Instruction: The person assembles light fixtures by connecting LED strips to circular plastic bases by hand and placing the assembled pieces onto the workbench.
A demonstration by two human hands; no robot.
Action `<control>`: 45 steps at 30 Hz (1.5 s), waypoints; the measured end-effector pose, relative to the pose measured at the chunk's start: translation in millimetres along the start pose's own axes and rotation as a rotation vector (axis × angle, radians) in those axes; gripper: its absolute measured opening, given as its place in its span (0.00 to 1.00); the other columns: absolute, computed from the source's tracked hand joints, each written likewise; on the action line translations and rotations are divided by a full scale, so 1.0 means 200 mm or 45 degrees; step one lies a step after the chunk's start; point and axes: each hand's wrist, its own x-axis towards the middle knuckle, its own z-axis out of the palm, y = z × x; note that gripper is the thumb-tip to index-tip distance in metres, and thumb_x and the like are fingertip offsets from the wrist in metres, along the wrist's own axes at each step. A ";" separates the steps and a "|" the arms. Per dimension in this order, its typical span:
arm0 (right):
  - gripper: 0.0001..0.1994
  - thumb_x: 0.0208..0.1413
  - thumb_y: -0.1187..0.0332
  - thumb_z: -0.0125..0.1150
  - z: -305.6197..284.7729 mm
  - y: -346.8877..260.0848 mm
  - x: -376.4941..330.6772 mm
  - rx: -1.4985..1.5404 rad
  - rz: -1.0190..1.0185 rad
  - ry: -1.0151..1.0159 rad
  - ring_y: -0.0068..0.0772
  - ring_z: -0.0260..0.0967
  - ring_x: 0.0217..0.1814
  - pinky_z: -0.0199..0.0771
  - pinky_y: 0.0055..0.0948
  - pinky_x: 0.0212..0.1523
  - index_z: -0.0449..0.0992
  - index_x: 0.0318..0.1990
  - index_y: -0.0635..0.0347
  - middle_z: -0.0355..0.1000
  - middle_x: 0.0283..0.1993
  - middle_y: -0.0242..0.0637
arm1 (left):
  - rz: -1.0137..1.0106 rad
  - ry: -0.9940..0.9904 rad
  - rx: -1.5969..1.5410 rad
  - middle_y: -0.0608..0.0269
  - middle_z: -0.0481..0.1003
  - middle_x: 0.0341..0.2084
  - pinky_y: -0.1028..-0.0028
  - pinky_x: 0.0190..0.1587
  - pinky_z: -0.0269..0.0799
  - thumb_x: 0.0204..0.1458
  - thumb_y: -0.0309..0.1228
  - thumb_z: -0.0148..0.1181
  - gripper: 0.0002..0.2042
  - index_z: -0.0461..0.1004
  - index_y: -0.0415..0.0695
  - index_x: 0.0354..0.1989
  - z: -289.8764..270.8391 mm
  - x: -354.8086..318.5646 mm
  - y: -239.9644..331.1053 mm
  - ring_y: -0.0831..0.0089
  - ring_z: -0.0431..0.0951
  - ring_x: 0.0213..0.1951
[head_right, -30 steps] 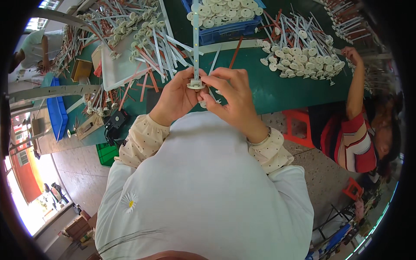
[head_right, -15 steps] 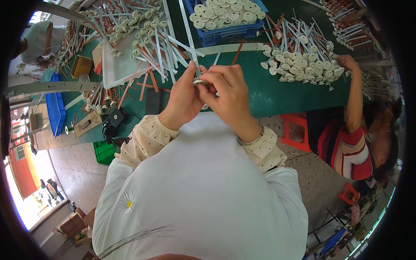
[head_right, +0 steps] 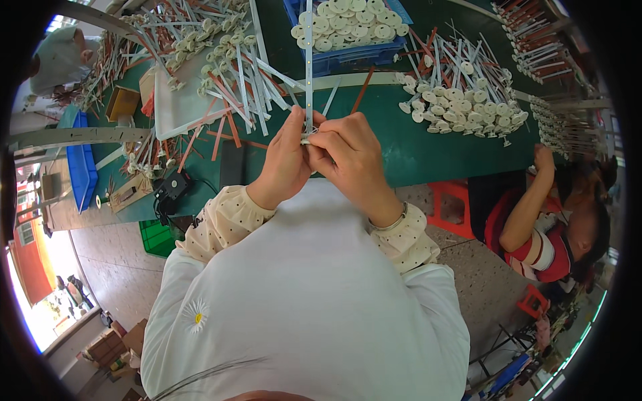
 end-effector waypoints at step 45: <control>0.16 0.55 0.70 0.66 0.09 0.61 -0.48 -0.029 0.600 -0.931 0.45 0.72 0.51 0.75 0.39 0.51 0.78 0.52 0.53 0.73 0.46 0.37 | 1.529 -0.576 1.779 0.63 0.80 0.33 0.67 0.35 0.71 0.51 0.33 0.61 0.03 0.78 0.51 0.30 0.38 -0.25 0.54 0.66 0.77 0.33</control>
